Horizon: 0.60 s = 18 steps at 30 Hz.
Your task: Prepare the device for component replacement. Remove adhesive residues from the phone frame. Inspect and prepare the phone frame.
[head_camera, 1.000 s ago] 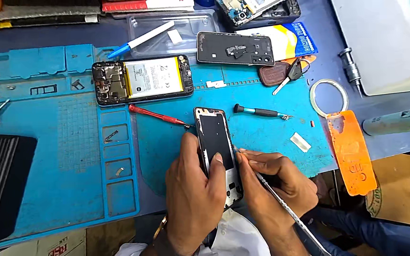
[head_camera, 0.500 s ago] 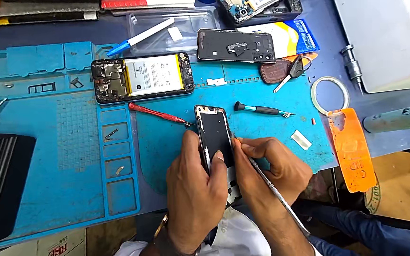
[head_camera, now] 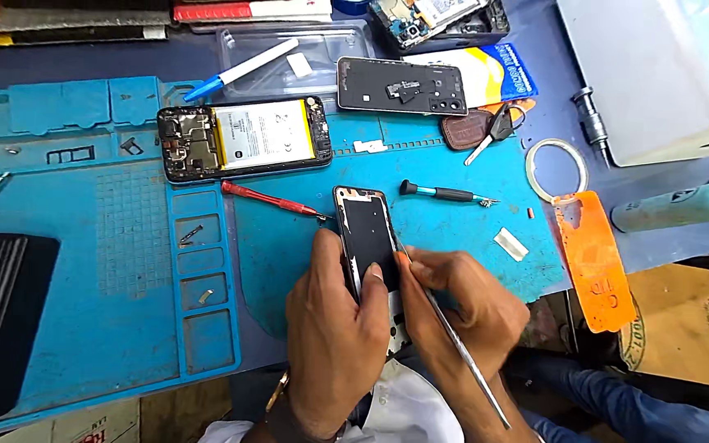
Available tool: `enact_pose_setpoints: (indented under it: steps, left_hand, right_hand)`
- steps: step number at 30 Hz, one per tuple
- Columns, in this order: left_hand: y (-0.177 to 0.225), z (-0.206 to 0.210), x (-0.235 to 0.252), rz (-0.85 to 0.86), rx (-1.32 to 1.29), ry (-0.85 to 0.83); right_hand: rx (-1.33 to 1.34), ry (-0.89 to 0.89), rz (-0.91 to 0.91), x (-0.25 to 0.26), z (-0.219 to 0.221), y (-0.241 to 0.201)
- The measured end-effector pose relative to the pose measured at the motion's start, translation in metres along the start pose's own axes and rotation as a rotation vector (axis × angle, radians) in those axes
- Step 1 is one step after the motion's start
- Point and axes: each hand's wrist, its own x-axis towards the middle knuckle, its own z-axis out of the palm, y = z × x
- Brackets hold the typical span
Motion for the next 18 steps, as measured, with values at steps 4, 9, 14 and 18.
enact_pose_setpoints:
  steps: [4, 9, 14, 18]
  left_hand:
    - [0.0, 0.0, 0.001, 0.002, 0.014, 0.004]
    - [-0.002, 0.0, 0.0, 0.011, -0.007, -0.004]
    - [-0.002, 0.001, 0.0, -0.009, -0.004, 0.001]
    - [-0.003, 0.0, 0.0, -0.003, -0.007, -0.008]
  right_hand:
    - [-0.021, 0.024, -0.026, -0.006, 0.002, 0.001]
    - [-0.079, -0.036, -0.007, 0.019, 0.012, 0.003]
    - [-0.044, 0.004, 0.012, -0.002, 0.001, -0.002]
    - [-0.095, 0.005, 0.016, 0.02, 0.017, 0.003]
